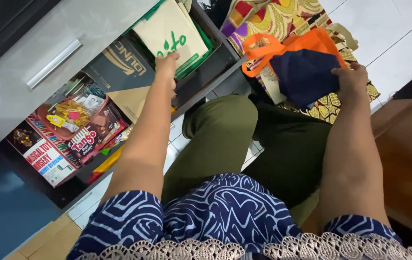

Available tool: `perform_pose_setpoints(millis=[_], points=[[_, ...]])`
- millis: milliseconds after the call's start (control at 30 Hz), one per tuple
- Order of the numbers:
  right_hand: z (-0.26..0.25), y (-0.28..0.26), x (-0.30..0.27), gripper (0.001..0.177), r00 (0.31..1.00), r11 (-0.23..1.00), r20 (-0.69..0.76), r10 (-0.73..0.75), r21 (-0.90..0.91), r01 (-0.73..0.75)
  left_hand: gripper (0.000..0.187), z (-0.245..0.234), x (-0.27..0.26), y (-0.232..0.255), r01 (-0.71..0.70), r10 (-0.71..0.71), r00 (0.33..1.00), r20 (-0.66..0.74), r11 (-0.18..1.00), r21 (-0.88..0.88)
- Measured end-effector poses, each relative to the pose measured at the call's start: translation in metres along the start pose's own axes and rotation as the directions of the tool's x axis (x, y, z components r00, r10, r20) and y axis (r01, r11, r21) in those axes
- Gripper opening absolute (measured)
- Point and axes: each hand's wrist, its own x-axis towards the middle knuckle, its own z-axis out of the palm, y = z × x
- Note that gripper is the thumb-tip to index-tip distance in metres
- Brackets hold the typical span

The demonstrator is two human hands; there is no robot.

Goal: Organize items from a drawer by sorting them into a plastic basket.

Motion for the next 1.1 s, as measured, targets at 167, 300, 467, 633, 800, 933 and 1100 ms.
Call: perform_pose_setpoints(millis=[167,300,467,633,800,933,1100], points=[[0.018,-0.025,-0.016,0.07,0.997,0.979,0.032,-0.071,-0.191,0.075,0.078,-0.001,0.011,0.003,0.091,-0.088,0.995,0.035,0.993,-0.072],[0.053,-0.029,-0.014,0.057,0.973,0.975,0.106,-0.206,-0.063,0.213,0.078,-0.004,0.023,0.0,0.153,-0.149,0.987,0.057,0.985,-0.075],[0.069,-0.071,-0.076,0.064,0.897,0.86,0.239,-0.373,-0.275,0.431,0.072,-0.004,0.024,-0.007,0.079,-0.079,0.997,-0.003,0.996,-0.034],[0.096,-0.091,-0.112,0.052,0.799,0.772,0.342,-0.494,-0.25,0.584,0.057,-0.006,0.007,0.0,0.084,-0.053,0.994,0.099,0.937,-0.339],[0.12,-0.122,-0.191,0.047,0.776,0.822,0.493,-0.393,-0.19,0.537,0.02,-0.006,0.016,-0.004,0.138,0.153,0.936,0.317,0.668,-0.731],[0.149,-0.108,-0.19,0.052,0.641,0.748,0.623,-0.449,-0.131,0.651,0.027,-0.005,-0.043,-0.015,0.155,0.188,0.899,0.395,0.706,-0.691],[0.146,-0.124,-0.233,0.065,0.617,0.925,0.767,-0.177,0.343,-0.161,0.029,0.007,-0.021,-0.051,0.164,0.24,0.758,0.606,0.83,-0.534]])
